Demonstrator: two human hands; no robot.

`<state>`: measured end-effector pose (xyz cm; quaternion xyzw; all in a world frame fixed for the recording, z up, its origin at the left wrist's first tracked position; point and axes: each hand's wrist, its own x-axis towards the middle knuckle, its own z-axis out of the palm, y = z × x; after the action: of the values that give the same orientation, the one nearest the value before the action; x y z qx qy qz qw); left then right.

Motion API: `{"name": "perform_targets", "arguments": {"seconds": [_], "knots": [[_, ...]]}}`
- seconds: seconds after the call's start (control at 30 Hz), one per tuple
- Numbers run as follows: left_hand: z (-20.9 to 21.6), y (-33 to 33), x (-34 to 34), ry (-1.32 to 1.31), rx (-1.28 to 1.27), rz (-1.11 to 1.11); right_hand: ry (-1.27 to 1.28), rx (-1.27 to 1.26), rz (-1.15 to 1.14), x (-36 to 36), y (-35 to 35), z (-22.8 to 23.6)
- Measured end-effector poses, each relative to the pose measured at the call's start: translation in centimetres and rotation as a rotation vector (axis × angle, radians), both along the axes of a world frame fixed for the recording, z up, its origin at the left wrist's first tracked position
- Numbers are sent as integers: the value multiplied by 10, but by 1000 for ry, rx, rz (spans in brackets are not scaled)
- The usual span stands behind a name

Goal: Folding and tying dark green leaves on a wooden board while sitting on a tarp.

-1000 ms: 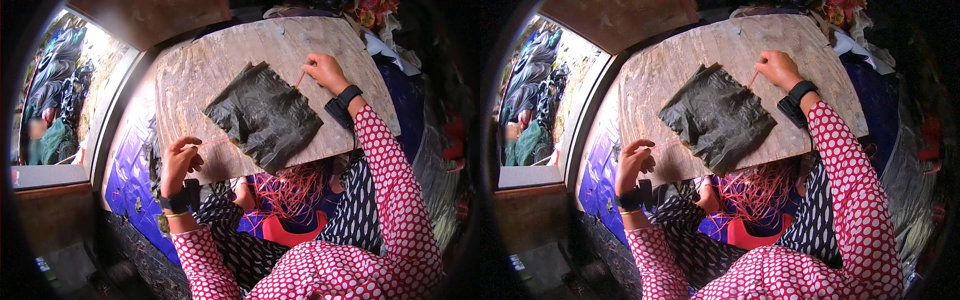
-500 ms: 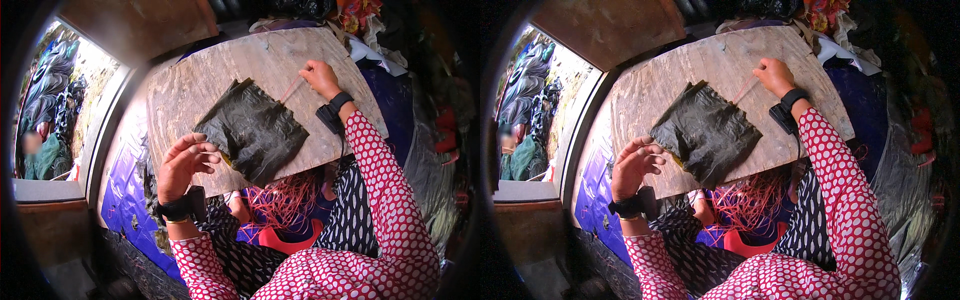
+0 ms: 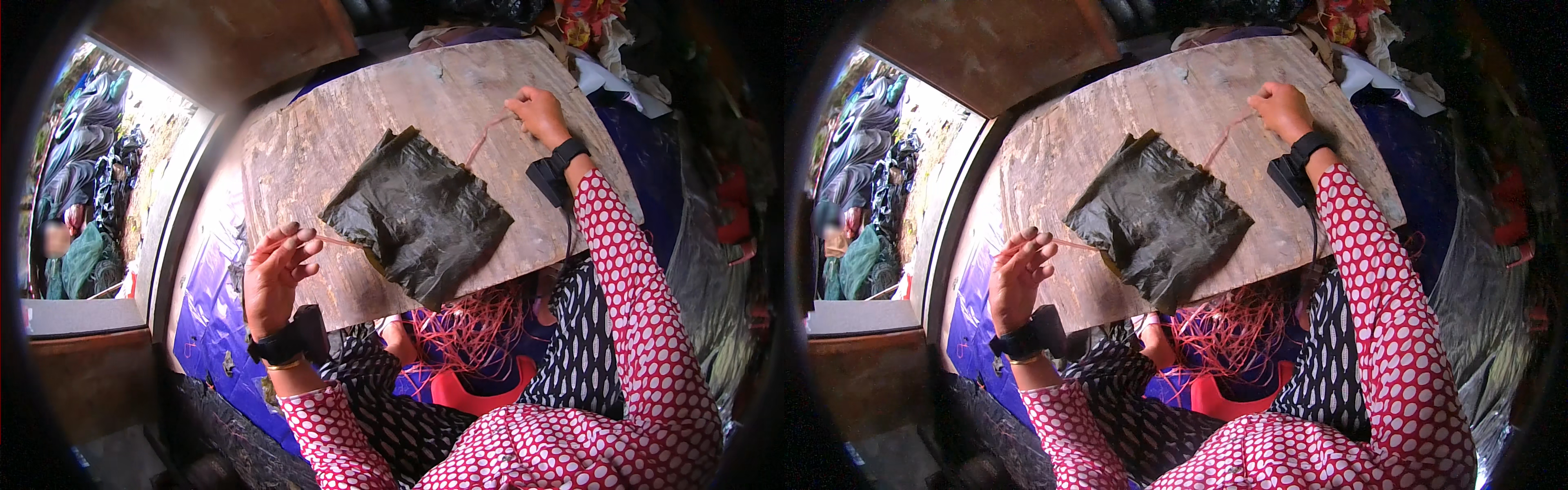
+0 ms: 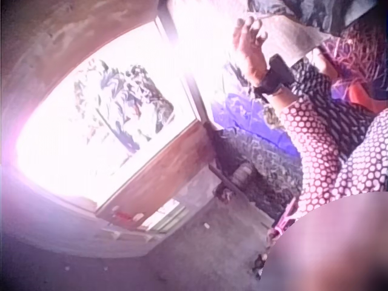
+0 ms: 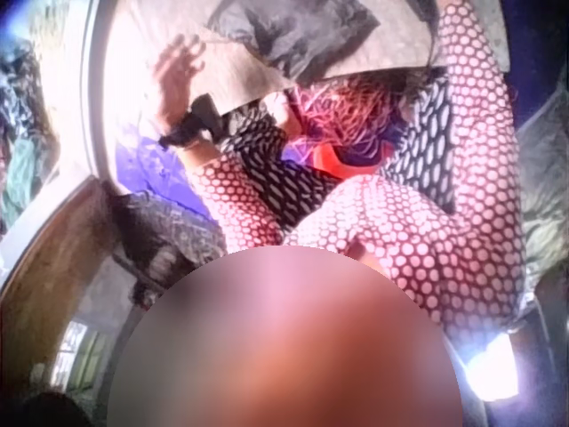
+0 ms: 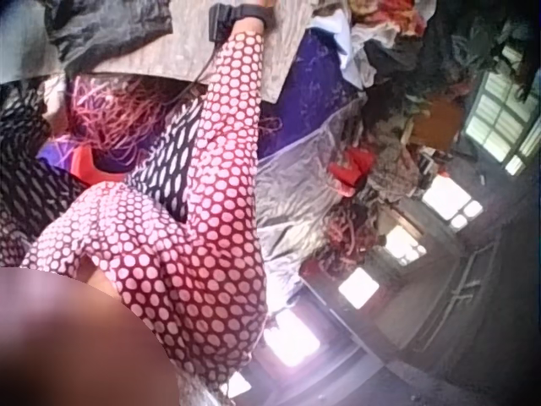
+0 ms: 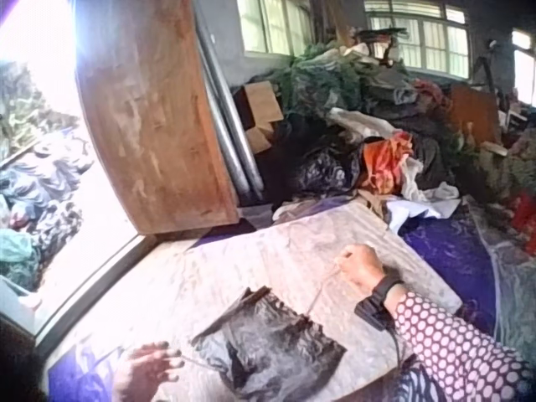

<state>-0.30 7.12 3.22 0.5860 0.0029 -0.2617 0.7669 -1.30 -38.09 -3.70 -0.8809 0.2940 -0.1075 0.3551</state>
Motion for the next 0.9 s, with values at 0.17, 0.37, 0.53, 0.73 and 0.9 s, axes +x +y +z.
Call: {"name": "perform_targets", "arguments": {"seconds": [0.17, 0.37, 0.53, 0.73, 0.9], "knots": [[-2, -32, -6, -176, 304, -17, -150, 251, 219, -6, 40, 30], [-14, -60, -5, -636, 389, 113, -208, 294, 528, -22, 94, 69], [-12, -94, -10, -561, 239, 159, -198, 430, 645, -35, 114, 92], [-11, -127, -16, -253, 193, 46, -181, 359, 796, -46, 134, 92], [-39, -139, -15, -326, 289, -53, -267, 143, 873, -51, 149, 88]]}}
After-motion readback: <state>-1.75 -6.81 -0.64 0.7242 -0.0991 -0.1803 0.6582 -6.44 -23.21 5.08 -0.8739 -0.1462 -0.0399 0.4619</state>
